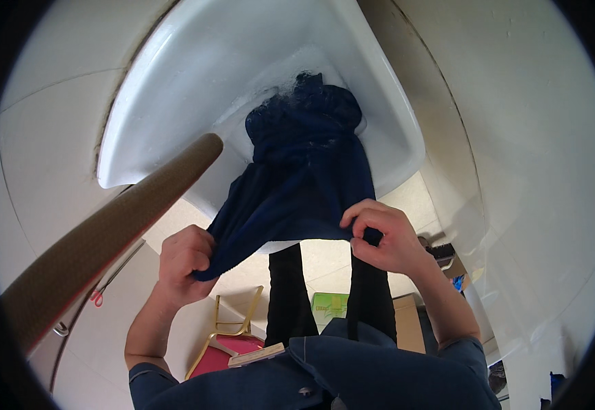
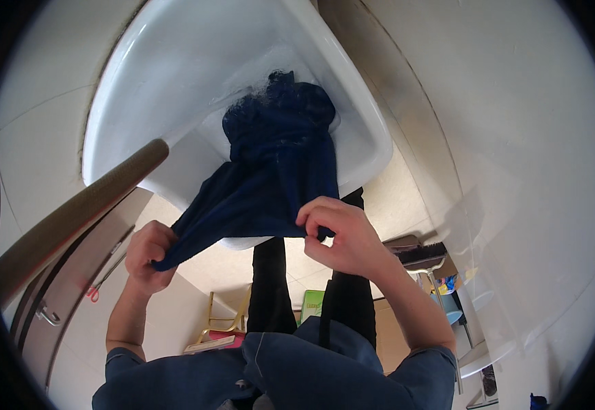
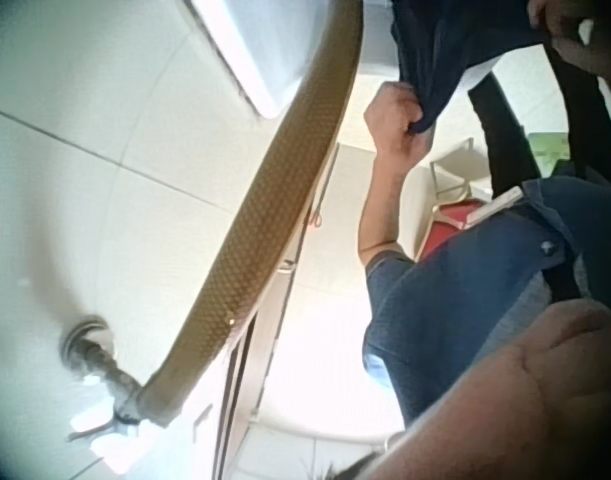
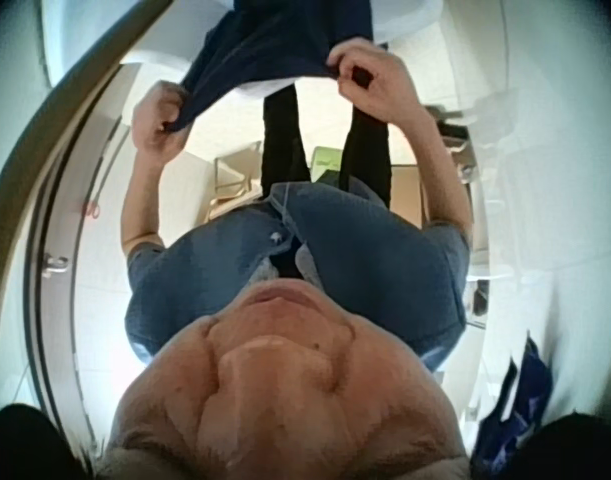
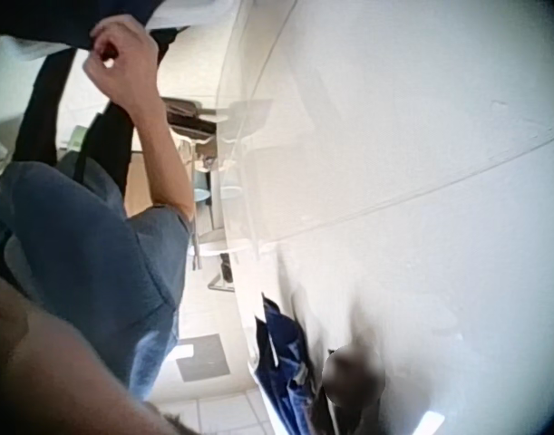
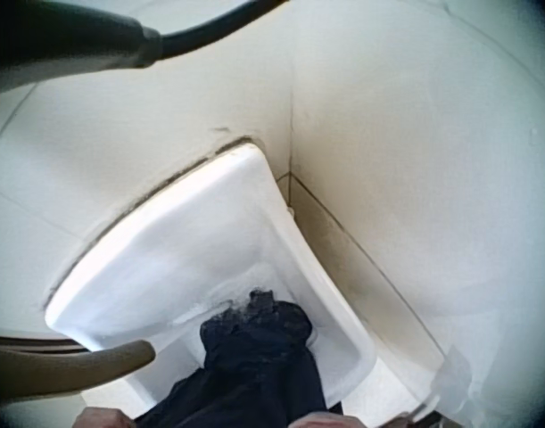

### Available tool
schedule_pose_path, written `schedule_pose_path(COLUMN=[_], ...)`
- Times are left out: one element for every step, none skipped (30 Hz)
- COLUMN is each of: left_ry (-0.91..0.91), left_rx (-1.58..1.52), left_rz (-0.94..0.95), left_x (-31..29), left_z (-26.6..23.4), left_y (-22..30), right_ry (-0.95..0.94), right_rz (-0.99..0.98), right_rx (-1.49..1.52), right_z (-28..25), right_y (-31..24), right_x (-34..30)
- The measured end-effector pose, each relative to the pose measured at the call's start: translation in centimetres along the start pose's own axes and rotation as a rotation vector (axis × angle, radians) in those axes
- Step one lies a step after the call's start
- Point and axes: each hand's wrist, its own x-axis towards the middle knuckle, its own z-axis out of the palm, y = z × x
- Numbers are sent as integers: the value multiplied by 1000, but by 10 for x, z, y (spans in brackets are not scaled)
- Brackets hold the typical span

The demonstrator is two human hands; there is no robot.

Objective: The person hand-washes a dark brown cloth and a blue cloth in a white sink. They scrub the items under running water, rinse them, and wring out the excess water. The person handles the items one at a time, lifting them to inspect and squeeze them before placing them back in the sink.

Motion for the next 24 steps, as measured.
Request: schedule_pose_path(left_ry=[-19, -17, -26, -35, -44, -38, -52, -65, -78, -52, 1, 52, 103, 161, 216, 190, 162, 120, 79, 134, 136, 200, 260, 308], left_rx=[3, 25, 37, 48, 58, 99, 118, 140, 161, 238, 227, 215, 202, 230, 212, 137, 57, 38, 20, -41, -101, -130, -160, -256], left_rz=[1, 33, 78, 122, 169, 199, 243, 286, 329, 315, 242, 169, 98, 7, -89, -247, -399, -517, -636, -623, -681, -674, -669, -701], left_x=[0, -1, 1, 3, 5, 4, 5, 6, 6, 4, 3, 2, 0, -7, -10, -13, -13, -12, -10, -6, 1, 8, 15, 21], left_z=[-2, -2, -3, -5, -6, -6, -8, -12, -14, -12, -13, -12, -11, -7, -3, -1, 1, 3, 5, 14, 16, 20, 27, 34], left_y=[3, 5, 7, 10, 12, 15, 17, 20, 21, 25, 23, 20, 15, 6, -1, -10, -19, -22, -25, -33, -36, -39, -41, -37], right_ry=[-59, -117, -134, -150, -164, -245, -252, -261, -268, -219, -123, -26, 71, 50, 114, 177, 245, 250, 245, 239, 239, 219, 221, 177], right_rz=[80, 158, 253, 349, 446, 350, 281, 207, 133, 64, 19, -24, -66, 71, 11, -49, -108, -124, -92, -59, -24, 41, 25, -50], right_rx=[-3, -7, -56, -105, -155, -412, -506, -599, -691, -659, -591, -523, -454, -281, -244, -206, -169, -99, 42, 184, 324, 407, 413, 285], right_z=[1, 0, 0, 1, 1, 4, 8, 12, 14, 11, 7, 1, -6, -16, -21, -25, -26, -25, -21, -14, -8, 2, 13, 23], right_y=[4, 5, 1, -7, -13, -6, -1, 4, 7, 9, 9, 5, 0, -15, -20, -25, -26, -27, -25, -21, -18, -17, -18, -18], right_x=[3, 7, 12, 18, 22, 24, 24, 25, 25, 25, 25, 24, 23, 21, 18, 15, 13, 13, 14, 17, 20, 21, 24, 27])
